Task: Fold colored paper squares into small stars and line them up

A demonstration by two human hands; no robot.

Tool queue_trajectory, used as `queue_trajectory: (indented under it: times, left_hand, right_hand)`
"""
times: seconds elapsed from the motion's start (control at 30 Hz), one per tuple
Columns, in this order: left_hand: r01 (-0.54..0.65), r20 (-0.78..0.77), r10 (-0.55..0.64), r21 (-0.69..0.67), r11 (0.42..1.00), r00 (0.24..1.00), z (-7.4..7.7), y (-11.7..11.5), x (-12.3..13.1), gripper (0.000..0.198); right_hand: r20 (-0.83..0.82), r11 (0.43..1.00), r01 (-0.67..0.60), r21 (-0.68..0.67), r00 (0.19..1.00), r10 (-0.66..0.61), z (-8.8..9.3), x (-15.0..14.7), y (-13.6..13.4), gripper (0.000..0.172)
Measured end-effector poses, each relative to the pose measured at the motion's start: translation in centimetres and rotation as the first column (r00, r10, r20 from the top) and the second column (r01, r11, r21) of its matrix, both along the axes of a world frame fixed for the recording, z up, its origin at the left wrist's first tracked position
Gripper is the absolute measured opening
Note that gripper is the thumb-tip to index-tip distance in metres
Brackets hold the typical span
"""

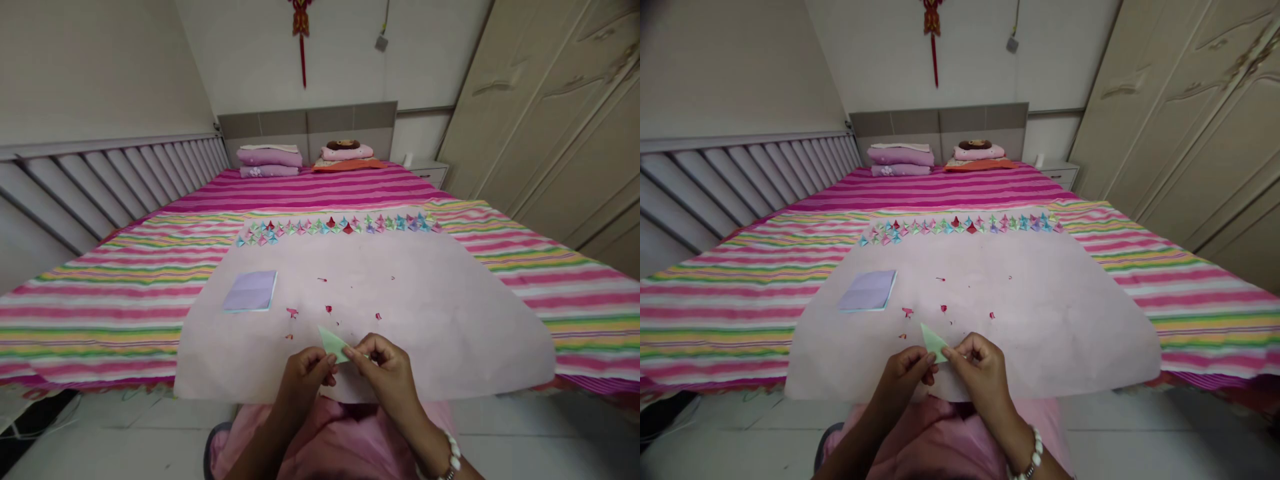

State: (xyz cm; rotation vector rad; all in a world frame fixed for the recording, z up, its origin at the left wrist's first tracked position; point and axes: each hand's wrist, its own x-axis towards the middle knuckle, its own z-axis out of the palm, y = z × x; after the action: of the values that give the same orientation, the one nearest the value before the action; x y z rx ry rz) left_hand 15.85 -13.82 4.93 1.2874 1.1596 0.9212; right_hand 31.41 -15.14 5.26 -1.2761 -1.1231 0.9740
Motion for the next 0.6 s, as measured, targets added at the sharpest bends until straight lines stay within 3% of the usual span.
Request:
queue_trajectory:
  times: [0.1,0.23,0.6]
  left_hand:
    - [0.064,-0.016,-0.064,0.060,0.996,0.998,0.4,0.0,-0.3,0.027]
    - [0.180,-0.023,-0.179,0.099,0.979,0.984,0.8,-0.1,-0.9,0.022]
    - [0.311,-0.111,-0.299,0.114,0.943,0.948,1.0,-0.6,-1.0,0.019]
  right_hand:
    - [-0.072,0.992,-0.127,-0.003,0.989,0.127,0.6,0.3,0.0,0.035]
    - [-0.276,0.944,-0.328,-0.039,0.912,0.305,1.3,0.4,0.0,0.034]
    - [-0.478,0.882,-0.454,-0.127,0.807,0.346,1.5,-0.2,-0.2,0.026]
